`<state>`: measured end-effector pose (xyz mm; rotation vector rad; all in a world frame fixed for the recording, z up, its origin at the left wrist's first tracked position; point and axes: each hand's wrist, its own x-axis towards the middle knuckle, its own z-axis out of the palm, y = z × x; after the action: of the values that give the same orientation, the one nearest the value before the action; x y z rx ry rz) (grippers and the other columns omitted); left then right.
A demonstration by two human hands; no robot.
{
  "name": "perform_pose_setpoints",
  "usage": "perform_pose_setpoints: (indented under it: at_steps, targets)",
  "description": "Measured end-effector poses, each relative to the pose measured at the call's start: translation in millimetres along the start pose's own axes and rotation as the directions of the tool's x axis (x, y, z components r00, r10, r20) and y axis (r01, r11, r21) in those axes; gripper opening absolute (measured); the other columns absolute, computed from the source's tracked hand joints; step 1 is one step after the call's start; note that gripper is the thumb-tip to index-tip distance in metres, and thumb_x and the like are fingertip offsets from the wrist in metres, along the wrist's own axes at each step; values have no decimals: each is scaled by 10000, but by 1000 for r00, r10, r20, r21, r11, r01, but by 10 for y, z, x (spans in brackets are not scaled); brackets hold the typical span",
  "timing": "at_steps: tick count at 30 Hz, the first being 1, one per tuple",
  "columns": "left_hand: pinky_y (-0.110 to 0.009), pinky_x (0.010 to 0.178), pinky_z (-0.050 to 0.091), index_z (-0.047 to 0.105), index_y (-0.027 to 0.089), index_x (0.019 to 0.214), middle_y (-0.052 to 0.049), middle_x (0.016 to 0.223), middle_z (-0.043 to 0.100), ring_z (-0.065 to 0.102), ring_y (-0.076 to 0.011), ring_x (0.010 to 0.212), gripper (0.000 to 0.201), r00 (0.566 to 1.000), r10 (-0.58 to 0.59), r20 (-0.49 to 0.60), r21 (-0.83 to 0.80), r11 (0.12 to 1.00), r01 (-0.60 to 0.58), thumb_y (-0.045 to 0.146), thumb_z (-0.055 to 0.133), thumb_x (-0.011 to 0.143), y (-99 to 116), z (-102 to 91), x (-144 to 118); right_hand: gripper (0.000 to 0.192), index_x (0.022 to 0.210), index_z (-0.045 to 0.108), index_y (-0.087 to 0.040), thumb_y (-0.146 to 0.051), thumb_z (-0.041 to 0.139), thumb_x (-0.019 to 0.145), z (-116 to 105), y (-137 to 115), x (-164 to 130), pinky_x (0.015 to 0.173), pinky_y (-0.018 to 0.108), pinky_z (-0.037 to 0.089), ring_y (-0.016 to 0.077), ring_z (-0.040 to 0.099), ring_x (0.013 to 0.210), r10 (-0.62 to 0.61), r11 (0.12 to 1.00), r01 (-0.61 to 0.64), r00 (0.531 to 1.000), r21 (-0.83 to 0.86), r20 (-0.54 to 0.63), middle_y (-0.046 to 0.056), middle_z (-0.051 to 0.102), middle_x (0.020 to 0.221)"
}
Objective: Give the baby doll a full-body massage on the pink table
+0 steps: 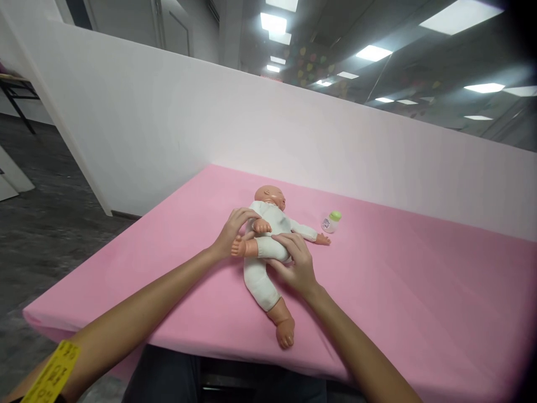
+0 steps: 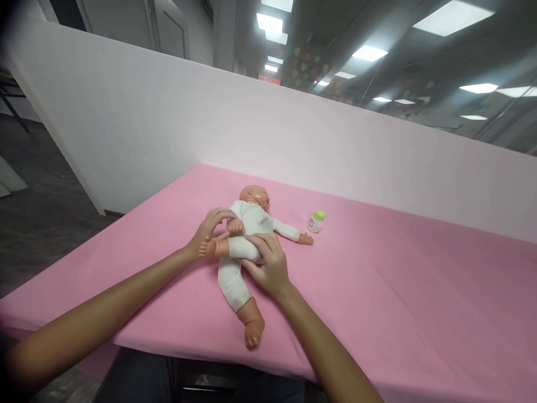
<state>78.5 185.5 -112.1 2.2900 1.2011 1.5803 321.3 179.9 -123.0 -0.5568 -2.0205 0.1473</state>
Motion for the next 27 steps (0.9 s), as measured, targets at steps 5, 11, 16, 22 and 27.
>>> perform_pose_setpoints:
  at_steps: [5, 11, 16, 22, 27]
  targets:
    - [-463, 1077, 433, 642, 250, 1197, -80, 1228, 677, 568, -283, 1191, 293, 998, 56, 34, 54, 997, -58, 218, 566, 916, -4, -57, -16, 416, 1311, 640, -296, -348, 739, 910, -8, -7, 16, 989, 529, 553, 299, 648, 1092, 49, 999, -49, 998, 1, -24, 81, 693, 1175]
    - [-416, 967, 476, 630, 256, 1184, -58, 1192, 690, 592, -256, 1114, 282, 996, -60, -63, 56, 996, 63, 275, 650, 904, -41, -85, 38, 451, 1312, 644, -303, -322, 755, 875, -80, 31, 1, 988, 532, 557, 306, 643, 1119, -51, 999, 49, 991, 19, 121, 81, 684, 1199]
    - [-346, 822, 477, 604, 228, 1218, -76, 1202, 675, 619, -237, 1060, 404, 909, -349, -227, -125, 936, 328, 400, 723, 872, -206, -144, 106, 435, 1314, 647, -292, -310, 747, 891, -148, 12, 18, 987, 519, 556, 293, 628, 1132, -134, 991, 126, 961, 48, 242, 82, 688, 1219]
    - [-351, 836, 483, 599, 210, 1228, -97, 1211, 682, 635, -245, 1051, 457, 820, -501, -276, -291, 857, 426, 431, 741, 854, -271, -182, 137, 456, 1318, 639, -291, -294, 755, 877, -122, -17, 9, 980, 513, 560, 296, 629, 1129, -95, 995, 93, 976, 19, 198, 81, 685, 1216]
    - [-355, 828, 491, 609, 239, 1153, -41, 1107, 674, 616, -231, 1009, 342, 945, -285, -162, -44, 958, 282, 347, 721, 849, -116, -58, 76, 441, 1308, 634, -286, -321, 760, 886, -47, -32, 10, 1018, 518, 543, 299, 635, 1130, 6, 1000, -5, 998, -21, 56, 82, 682, 1214]
